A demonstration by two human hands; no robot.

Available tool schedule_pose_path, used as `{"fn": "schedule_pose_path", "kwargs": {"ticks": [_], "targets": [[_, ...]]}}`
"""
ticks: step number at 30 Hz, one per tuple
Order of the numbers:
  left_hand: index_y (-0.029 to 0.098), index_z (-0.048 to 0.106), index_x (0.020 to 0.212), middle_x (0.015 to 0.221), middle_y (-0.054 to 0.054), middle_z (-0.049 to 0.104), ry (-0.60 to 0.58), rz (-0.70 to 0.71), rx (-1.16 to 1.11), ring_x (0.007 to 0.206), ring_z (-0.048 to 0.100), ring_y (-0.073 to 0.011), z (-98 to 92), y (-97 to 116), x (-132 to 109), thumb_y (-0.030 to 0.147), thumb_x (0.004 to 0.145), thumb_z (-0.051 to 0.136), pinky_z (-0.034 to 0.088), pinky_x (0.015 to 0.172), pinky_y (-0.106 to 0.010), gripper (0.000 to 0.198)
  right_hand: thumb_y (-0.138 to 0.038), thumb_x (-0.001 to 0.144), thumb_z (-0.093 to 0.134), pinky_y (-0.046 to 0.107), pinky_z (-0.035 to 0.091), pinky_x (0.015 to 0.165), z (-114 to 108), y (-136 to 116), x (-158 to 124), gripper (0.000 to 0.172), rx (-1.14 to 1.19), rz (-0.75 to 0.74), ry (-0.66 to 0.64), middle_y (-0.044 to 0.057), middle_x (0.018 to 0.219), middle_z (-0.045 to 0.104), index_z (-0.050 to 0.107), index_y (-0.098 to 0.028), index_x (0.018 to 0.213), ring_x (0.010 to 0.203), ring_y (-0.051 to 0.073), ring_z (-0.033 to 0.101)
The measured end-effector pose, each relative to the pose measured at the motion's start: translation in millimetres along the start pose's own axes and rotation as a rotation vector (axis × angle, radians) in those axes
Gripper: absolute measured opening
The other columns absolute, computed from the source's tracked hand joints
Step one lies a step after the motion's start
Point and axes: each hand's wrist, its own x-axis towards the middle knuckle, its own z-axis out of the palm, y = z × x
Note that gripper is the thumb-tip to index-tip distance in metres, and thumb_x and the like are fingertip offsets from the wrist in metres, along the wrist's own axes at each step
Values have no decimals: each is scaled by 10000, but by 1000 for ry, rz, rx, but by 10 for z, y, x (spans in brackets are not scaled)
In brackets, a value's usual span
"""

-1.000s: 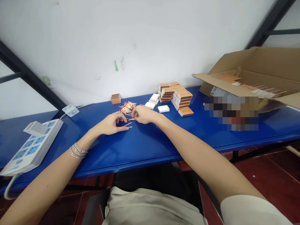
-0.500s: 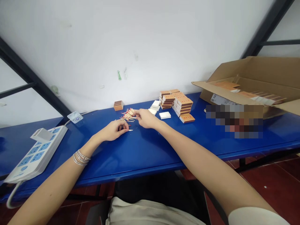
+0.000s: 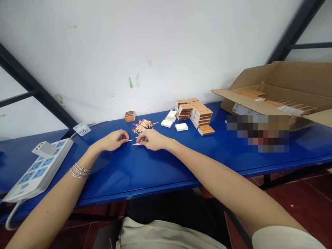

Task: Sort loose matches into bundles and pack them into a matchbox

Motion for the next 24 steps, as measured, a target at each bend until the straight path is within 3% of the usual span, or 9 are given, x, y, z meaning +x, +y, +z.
{"fn": "schedule_pose_path", "kwargs": {"ticks": [4, 7, 13, 18, 20, 24], "targets": [[176, 600, 846, 822, -50, 658, -20, -8, -27, 712, 583, -165, -15, 38, -25, 278, 810, 489, 455, 674, -290, 155, -182, 816, 586, 227, 428, 642, -17, -5, 8, 199, 5, -1, 35, 37, 798, 708, 735, -144, 943, 641, 111, 569], [177, 578, 866, 812, -44, 656, -18, -8, -47, 711, 586, -160, -17, 61, -38, 280, 825, 476, 455, 668, -282, 151, -185, 798, 600, 221, 430, 631, -152, 34, -8, 180, -60, 46, 69, 30, 767, 707, 735, -142, 909, 619, 109, 573], [171, 590, 914, 767, -33, 646, -38, -33, -42, 674, 581, -154, -7, 68, -38, 256, 816, 493, 446, 643, -276, 161, -121, 723, 635, 216, 439, 611, -451, 21, -131, 131, -255, 188, -171, 20, 708, 710, 735, -157, 798, 616, 127, 613], [170, 606, 850, 777, -40, 643, -20, -29, -48, 676, 572, -157, -14, 101, -38, 235, 809, 501, 440, 644, -280, 130, -167, 723, 663, 217, 437, 573, -488, -27, -177, 95, -231, 212, -250, 13, 694, 708, 731, -171, 789, 602, 129, 612], [170, 602, 855, 763, -33, 632, 17, -8, -78, 660, 555, -147, -7, 144, -44, 254, 824, 503, 431, 629, -273, 134, -191, 737, 664, 216, 436, 576, -460, -24, -167, 94, -209, 170, -196, 20, 703, 704, 723, -159, 804, 610, 125, 608], [169, 599, 899, 774, -19, 616, 50, 88, -271, 619, 501, -117, 70, 299, -38, 322, 856, 509, 407, 584, -249, 182, -288, 772, 669, 219, 444, 615, -314, -10, -105, 194, -96, 48, 37, 40, 793, 706, 698, -145, 900, 668, 123, 615]]}}
